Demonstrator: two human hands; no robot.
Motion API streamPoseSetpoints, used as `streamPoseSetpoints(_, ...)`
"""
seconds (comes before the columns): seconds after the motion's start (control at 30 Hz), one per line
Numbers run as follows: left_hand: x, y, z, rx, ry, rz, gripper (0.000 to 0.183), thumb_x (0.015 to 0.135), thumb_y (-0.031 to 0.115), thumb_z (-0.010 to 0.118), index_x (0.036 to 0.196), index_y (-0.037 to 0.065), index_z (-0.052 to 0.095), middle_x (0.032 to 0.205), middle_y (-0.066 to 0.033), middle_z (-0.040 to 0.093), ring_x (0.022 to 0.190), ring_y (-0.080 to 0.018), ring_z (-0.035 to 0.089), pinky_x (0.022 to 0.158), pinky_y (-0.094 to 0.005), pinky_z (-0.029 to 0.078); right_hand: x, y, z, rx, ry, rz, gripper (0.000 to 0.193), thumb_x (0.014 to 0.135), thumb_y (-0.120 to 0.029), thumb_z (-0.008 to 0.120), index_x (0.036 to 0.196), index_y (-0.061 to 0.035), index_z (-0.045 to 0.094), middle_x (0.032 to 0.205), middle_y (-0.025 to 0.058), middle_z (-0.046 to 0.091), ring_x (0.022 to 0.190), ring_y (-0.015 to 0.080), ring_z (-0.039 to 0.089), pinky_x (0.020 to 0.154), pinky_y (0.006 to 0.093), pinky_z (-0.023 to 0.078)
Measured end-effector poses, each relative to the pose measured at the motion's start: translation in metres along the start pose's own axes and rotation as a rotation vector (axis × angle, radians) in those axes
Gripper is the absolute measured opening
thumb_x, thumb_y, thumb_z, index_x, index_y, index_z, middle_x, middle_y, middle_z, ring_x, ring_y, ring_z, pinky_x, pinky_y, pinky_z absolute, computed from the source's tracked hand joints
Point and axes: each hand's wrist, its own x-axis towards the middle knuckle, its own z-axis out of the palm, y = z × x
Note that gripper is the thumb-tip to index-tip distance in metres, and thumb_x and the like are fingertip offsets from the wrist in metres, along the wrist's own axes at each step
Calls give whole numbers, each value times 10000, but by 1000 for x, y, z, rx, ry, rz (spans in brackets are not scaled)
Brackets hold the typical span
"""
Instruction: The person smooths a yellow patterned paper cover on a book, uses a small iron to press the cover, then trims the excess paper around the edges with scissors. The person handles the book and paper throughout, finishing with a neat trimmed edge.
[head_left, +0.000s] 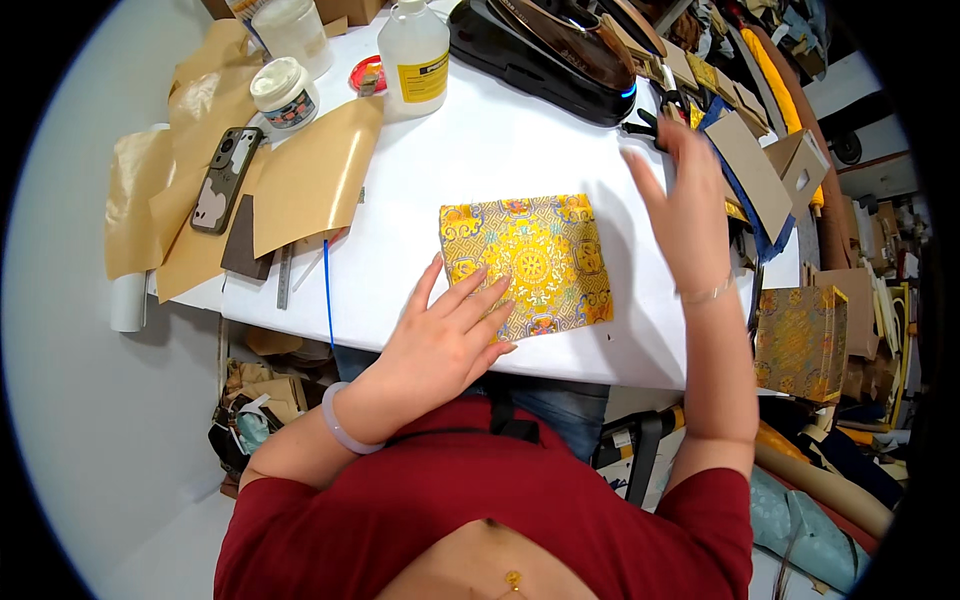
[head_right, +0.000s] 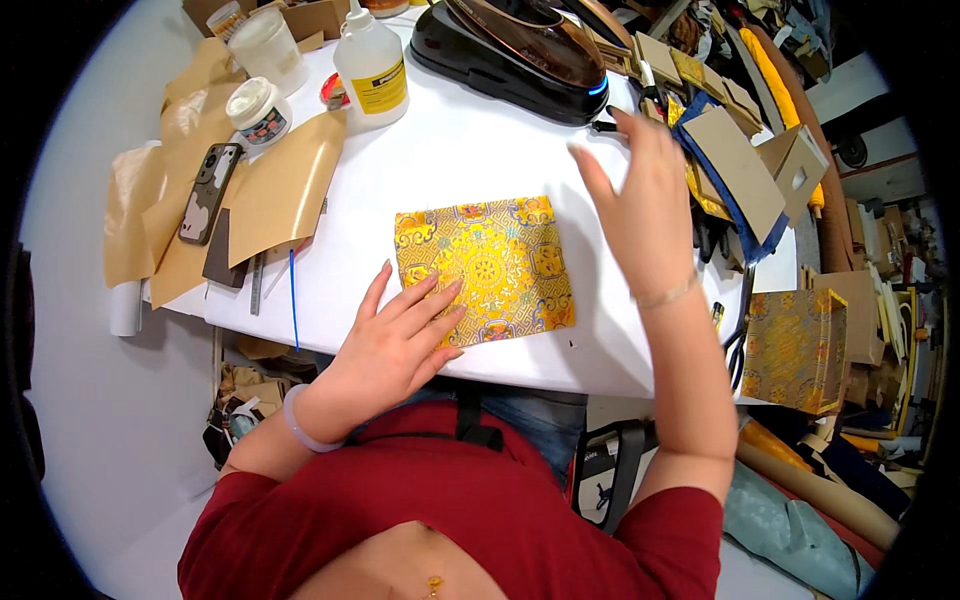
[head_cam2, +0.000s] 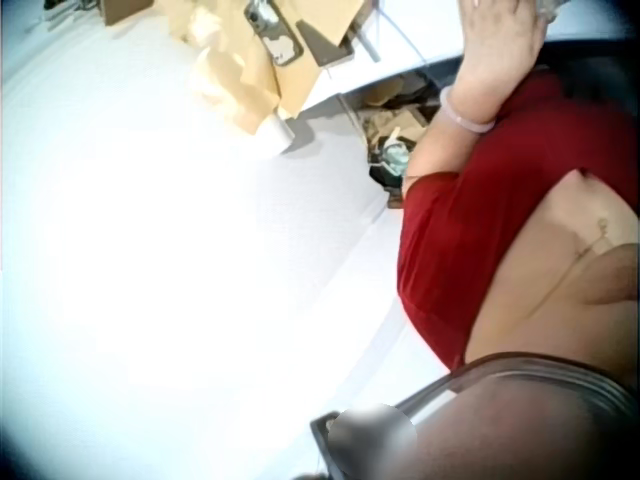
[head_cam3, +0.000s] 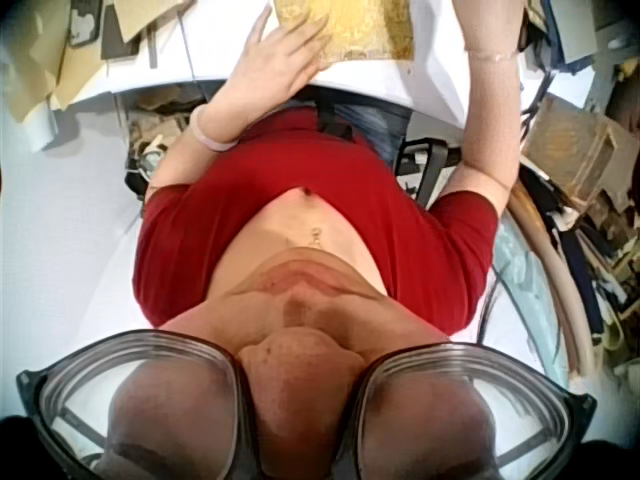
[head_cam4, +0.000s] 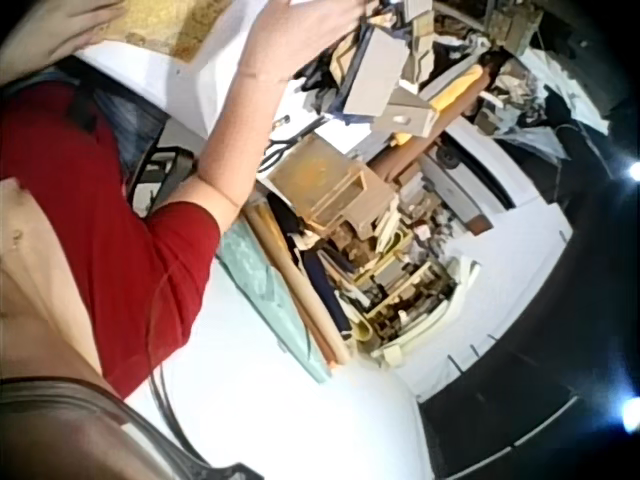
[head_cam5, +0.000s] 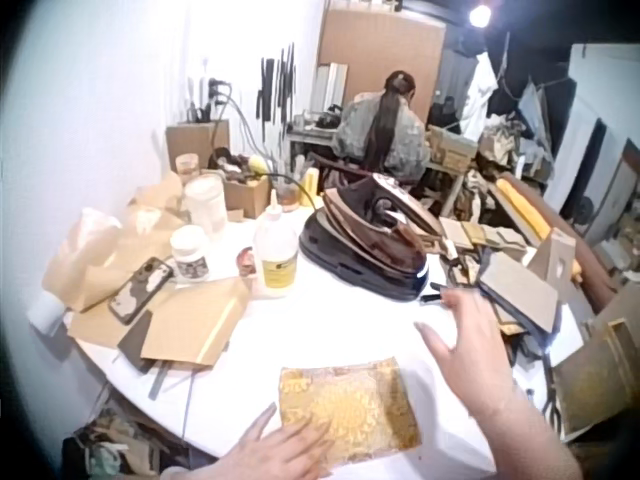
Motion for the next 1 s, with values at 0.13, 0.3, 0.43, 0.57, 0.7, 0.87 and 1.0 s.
streamPoseSetpoints(0.13, 1, -6, -11, -56, 14, -41, 456, 899, 241, 672, 1313, 73, 579, 1410, -106, 542, 1338, -289, 483, 1182, -585, 175, 117, 17, 51, -180, 376, -380, 520, 899, -353, 733, 1236, 9, 576, 1063, 163, 644, 1001, 280, 632, 890, 359, 506)
streamPoseSetpoints(0.3, -22, -25, -35, -63, 202, -152, 377, 896, 91, 601, 1271, 54, 592, 1387, -121, 562, 1331, -320, 494, 1184, -592, 155, 196, -9, 32, 70, -371, 161, 663, 829, -414, 765, 1261, 55, 582, 1170, 247, 655, 1103, 362, 624, 956, 399, 488)
streamPoseSetpoints(0.43, -46, -36, -36, -81, 312, -236, 312, 900, 49, 557, 1204, 43, 630, 1328, -137, 605, 1285, -346, 537, 1178, -586, 168, 217, 4, 54, 24, -310, 150, 497, 813, -384, 795, 1017, 53, 676, 925, 205, 705, 842, 301, 673, 770, 385, 516)
streamPoseSetpoints(0.57, -49, -40, -33, -145, 351, -220, 321, 905, 35, 537, 1218, 42, 607, 1317, -148, 608, 1270, -349, 549, 1176, -585, 180, 200, -21, 20, 134, -100, 68, 400, 864, -289, 767, 1008, 63, 642, 794, 153, 664, 750, 186, 613, 698, 341, 494)
streamPoseSetpoints(0.7, -47, -48, -26, -220, 444, -193, 324, 932, 42, 503, 1250, 21, 560, 1321, -177, 600, 1269, -345, 551, 1176, -574, 195, 163, -53, -46, -11, -282, 187, 459, 871, -306, 749, 1190, -17, 587, 896, 170, 673, 811, 290, 659, 731, 361, 527)
streamPoseSetpoints(0.87, -39, -54, -14, -299, 621, -212, 343, 979, 76, 449, 1300, -26, 515, 1324, -199, 593, 1277, -334, 540, 1173, -532, 248, 78, -67, -57, -34, -464, 60, 448, 883, -297, 739, 1230, -83, 551, 806, 167, 685, 699, 339, 686, 614, 372, 531)
streamPoseSetpoints(1.0, -34, -60, -6, -331, 644, -208, 367, 992, 101, 434, 1324, -41, 496, 1330, -194, 586, 1287, -321, 526, 1177, -514, 255, 31, -86, -54, -31, -615, -7, 404, 898, -267, 708, 1210, -91, 521, 748, 187, 672, 700, 391, 675, 610, 415, 541)
